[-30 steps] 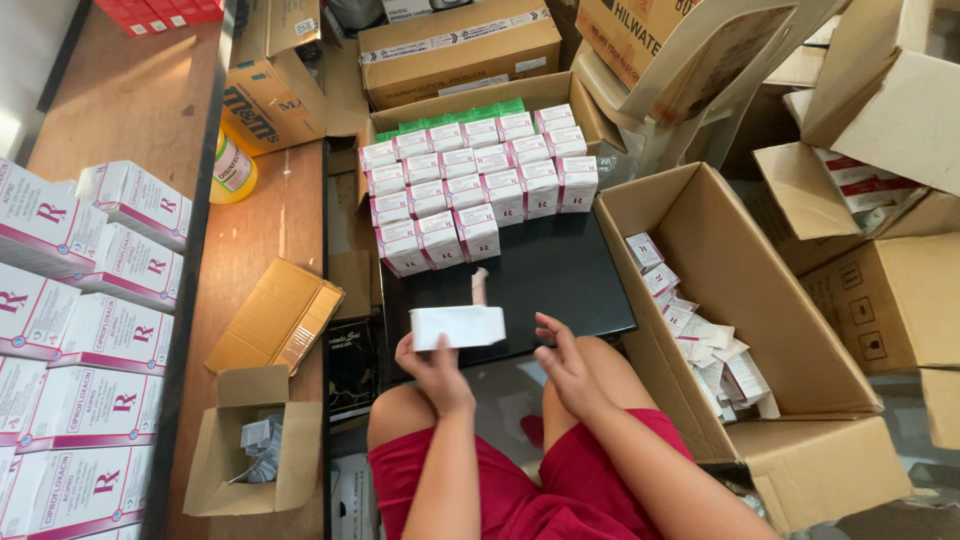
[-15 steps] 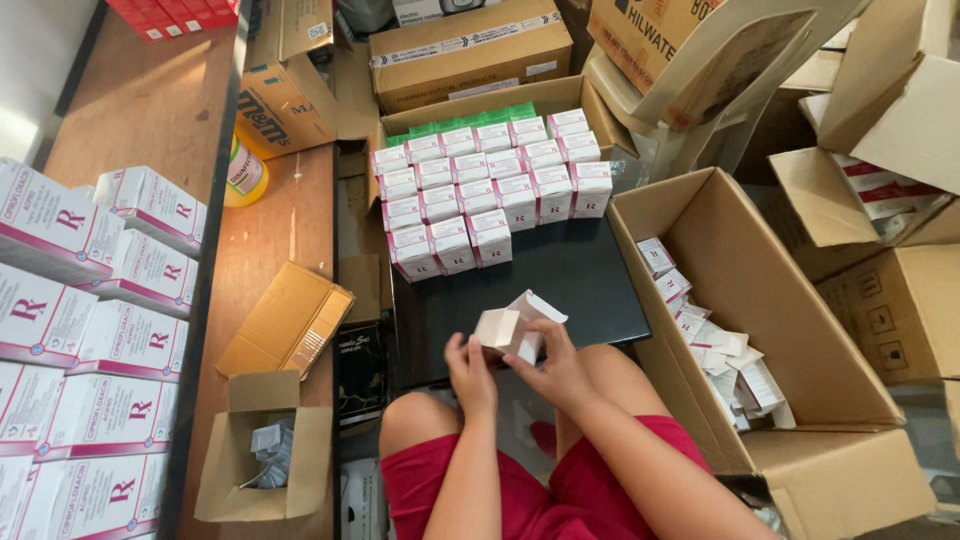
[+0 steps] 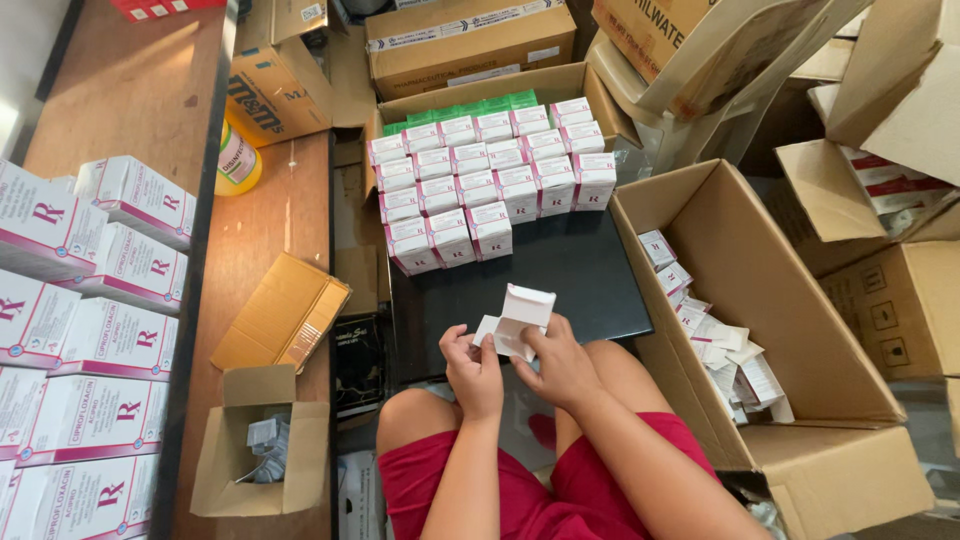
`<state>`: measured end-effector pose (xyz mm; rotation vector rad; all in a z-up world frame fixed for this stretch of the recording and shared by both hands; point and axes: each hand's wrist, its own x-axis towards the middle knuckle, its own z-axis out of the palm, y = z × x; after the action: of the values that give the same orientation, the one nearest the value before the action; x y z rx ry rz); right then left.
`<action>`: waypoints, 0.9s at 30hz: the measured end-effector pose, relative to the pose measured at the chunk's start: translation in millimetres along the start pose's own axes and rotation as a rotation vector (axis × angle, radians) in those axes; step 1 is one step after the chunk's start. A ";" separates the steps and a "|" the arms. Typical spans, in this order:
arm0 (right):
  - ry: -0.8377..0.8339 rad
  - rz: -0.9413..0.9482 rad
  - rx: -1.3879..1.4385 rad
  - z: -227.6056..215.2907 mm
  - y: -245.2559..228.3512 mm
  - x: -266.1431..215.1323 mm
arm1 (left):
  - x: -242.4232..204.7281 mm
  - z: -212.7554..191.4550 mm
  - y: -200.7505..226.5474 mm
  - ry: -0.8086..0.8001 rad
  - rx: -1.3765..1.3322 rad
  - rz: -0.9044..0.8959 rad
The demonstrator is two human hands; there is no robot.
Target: The person sits on the floor and repeatedly picks up small white boxes and clear plastic bottles. They place each bottle into a box, fold the flaps to close it, and set the completed package aside. The person continues this process with multiple units throughout the clip.
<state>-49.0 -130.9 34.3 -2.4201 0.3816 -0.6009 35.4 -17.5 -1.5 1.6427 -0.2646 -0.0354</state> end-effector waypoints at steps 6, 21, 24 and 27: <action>-0.012 0.007 0.045 -7.4 -8.5 -4.8 | -8.5 -8.7 5.8 -0.044 0.365 0.445; 0.062 0.026 0.165 -8.8 -5.2 -12.6 | -15.0 -7.9 13.6 -0.093 0.452 0.592; 0.125 0.053 0.319 3.0 9.5 -15.0 | -13.0 -8.2 11.9 -0.049 0.448 0.528; 0.091 0.277 0.475 21.3 31.1 -14.9 | -9.2 -7.7 7.4 -0.026 0.359 0.349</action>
<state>-55.0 -138.5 -5.1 -1.8537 0.5343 -0.5996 26.7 -8.7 5.3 1.9299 -0.6017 0.2698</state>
